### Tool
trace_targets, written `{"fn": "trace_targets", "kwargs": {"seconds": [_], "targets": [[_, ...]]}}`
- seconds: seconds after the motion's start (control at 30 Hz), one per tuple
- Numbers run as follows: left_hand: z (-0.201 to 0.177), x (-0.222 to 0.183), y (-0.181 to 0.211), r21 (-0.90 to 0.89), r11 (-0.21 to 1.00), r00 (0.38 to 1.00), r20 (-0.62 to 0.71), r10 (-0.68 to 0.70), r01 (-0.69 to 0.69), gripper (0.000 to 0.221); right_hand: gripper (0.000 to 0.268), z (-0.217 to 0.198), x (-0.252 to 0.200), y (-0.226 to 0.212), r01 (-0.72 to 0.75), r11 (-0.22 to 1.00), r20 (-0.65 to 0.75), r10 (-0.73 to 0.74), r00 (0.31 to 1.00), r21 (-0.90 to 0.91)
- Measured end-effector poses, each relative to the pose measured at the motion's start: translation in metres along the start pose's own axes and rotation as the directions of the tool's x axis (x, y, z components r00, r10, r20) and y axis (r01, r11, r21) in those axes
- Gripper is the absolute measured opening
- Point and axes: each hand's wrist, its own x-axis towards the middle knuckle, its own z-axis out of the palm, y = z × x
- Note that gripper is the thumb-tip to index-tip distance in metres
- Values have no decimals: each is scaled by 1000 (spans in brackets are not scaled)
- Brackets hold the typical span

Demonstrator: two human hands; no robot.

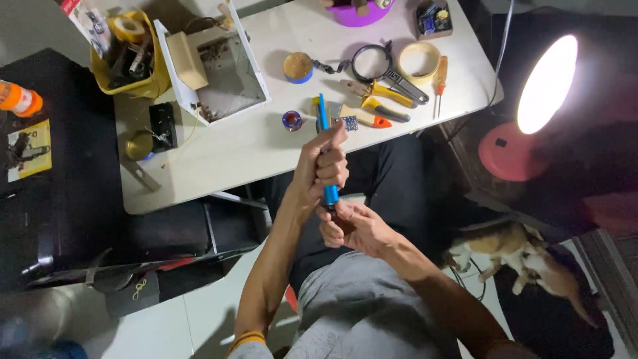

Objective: The person is disassembling and repairing a manual desoldering pump at a workbench, using pliers to remove internal components.

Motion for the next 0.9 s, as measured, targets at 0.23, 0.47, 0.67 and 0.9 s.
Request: {"fn": "trace_targets", "kwargs": {"seconds": [0.23,0.47,0.67,0.9], "targets": [[21,-8,-16,274,962,980,-187,68,-15,48,31,24,-18,-12,-35,987,-33,30,999,-159],[3,-11,-37,31,996,996,32,-81,80,43,33,34,-31,-11,-62,969,51,76,996,-240],[4,1,-44,-321,911,909,399,-119,259,39,43,84,-25,-6,-12,993,52,18,998,-115],[20,-15,-31,-81,991,992,77,-96,102,36,34,79,-30,-18,-168,982,-57,164,985,-89]]}}
